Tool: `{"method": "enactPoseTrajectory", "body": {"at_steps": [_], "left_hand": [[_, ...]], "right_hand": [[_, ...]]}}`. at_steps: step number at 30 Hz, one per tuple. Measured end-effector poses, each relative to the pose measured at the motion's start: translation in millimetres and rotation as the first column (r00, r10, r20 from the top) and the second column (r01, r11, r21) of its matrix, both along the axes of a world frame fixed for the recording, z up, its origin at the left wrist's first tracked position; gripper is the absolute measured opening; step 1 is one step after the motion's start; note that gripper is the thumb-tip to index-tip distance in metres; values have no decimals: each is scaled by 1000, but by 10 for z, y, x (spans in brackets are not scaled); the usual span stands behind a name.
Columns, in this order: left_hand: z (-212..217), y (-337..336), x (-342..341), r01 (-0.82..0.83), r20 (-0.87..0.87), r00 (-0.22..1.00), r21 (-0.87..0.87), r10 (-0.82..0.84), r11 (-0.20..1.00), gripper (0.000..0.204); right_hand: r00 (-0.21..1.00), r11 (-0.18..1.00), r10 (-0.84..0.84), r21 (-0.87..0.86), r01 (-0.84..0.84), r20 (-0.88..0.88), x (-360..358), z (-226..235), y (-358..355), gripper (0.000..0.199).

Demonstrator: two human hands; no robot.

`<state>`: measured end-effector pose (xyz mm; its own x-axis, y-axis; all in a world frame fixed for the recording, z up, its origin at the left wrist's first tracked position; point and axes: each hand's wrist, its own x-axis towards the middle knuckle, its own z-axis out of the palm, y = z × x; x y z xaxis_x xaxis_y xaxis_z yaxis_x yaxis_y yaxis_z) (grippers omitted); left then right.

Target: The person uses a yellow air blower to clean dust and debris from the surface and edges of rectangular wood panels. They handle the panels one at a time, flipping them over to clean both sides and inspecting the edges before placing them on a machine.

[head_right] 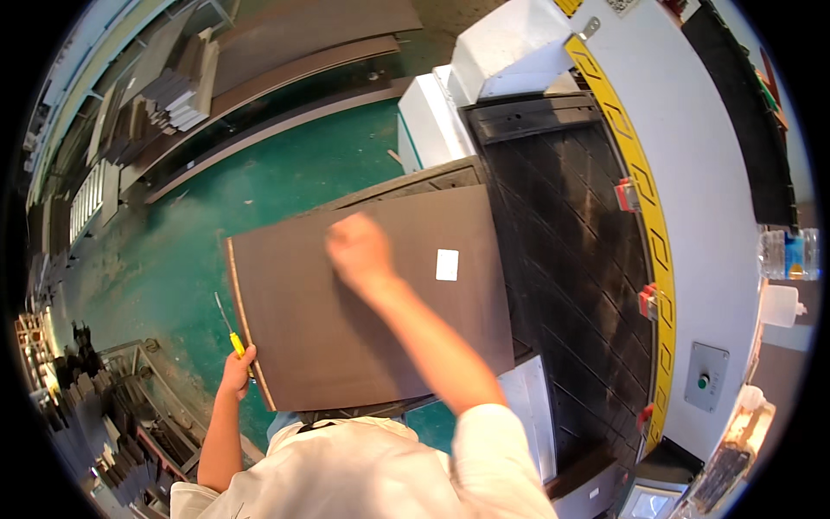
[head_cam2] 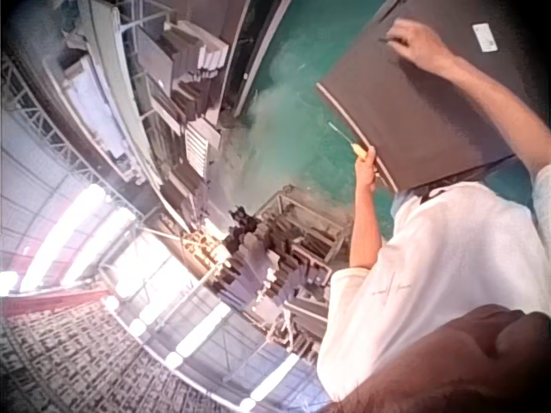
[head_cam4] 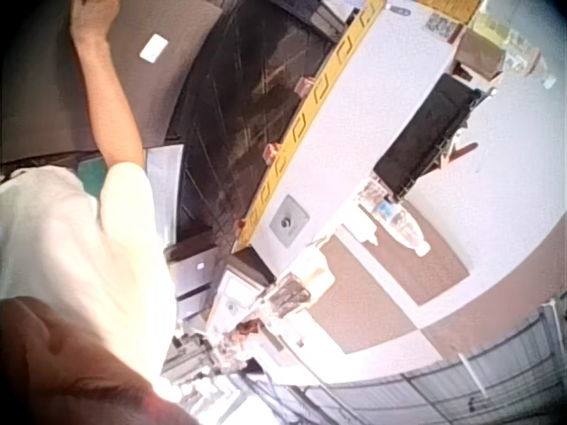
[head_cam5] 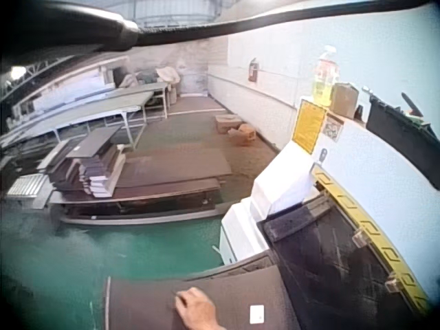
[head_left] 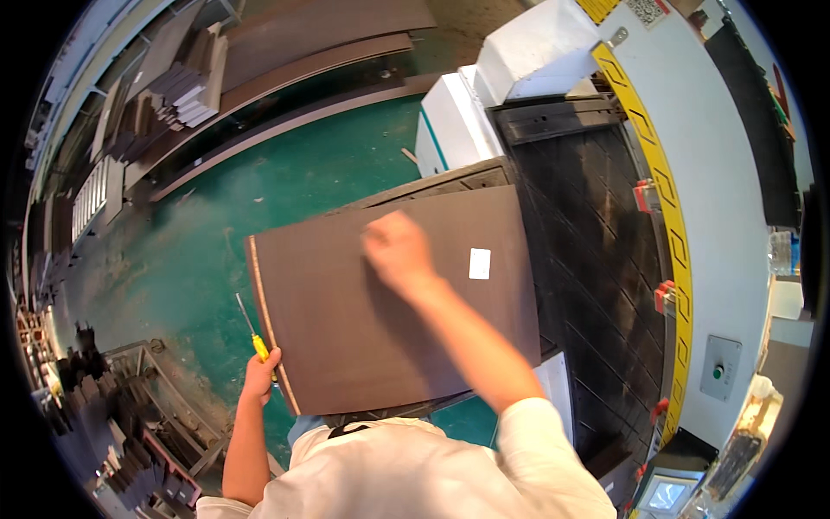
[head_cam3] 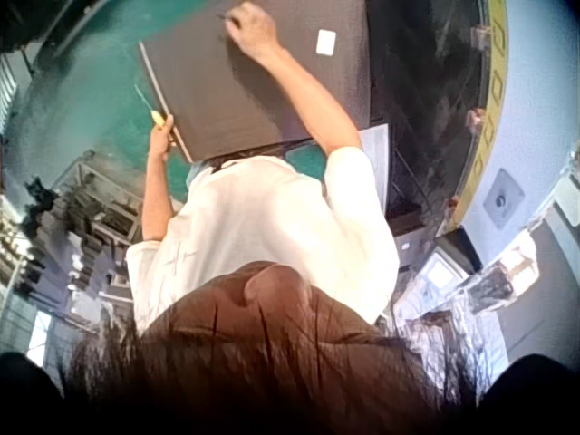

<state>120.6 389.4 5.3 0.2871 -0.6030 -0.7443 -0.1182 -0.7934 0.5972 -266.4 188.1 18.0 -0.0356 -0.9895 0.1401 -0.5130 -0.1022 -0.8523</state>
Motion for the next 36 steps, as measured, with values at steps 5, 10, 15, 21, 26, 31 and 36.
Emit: {"method": "enactPoseTrajectory", "body": {"at_steps": [5, 10, 15, 21, 26, 31, 36], "left_hand": [[59, -58, -71, -6, -26, 1000, 13, 6, 1000, 39], [90, -35, -98, -17, -48, 999, 48, 19, 999, 46], [0, 86, 44, -25, -87, 996, 27, 27, 999, 48], [-61, -26, 27, -11, -184, 983, -2, 10, 1000, 46], [-74, -42, 57, 52, -222, 973, -49, -62, 997, 42], [-215, -6, 88, 97, -170, 980, -56, -106, 994, 44], [-133, -24, 9, 48, -199, 978, -91, -66, 995, 43]], "right_hand": [[987, 978, 109, -163, -127, -117, 2087, -301, 68, 4], [904, 973, -101, -230, 4, -415, 1611, -523, -169, 4], [791, 850, -526, -229, 475, -313, -908, -559, -284, 12], [459, 687, -622, -161, 708, -634, -2677, -273, 163, 18], [696, 826, -534, -122, 550, -480, -1680, -394, 2, 14], [873, 904, -428, -117, 412, -236, 422, -446, -161, 5], [958, 988, 137, -40, -152, -252, 2460, -208, -69, 10]]}}
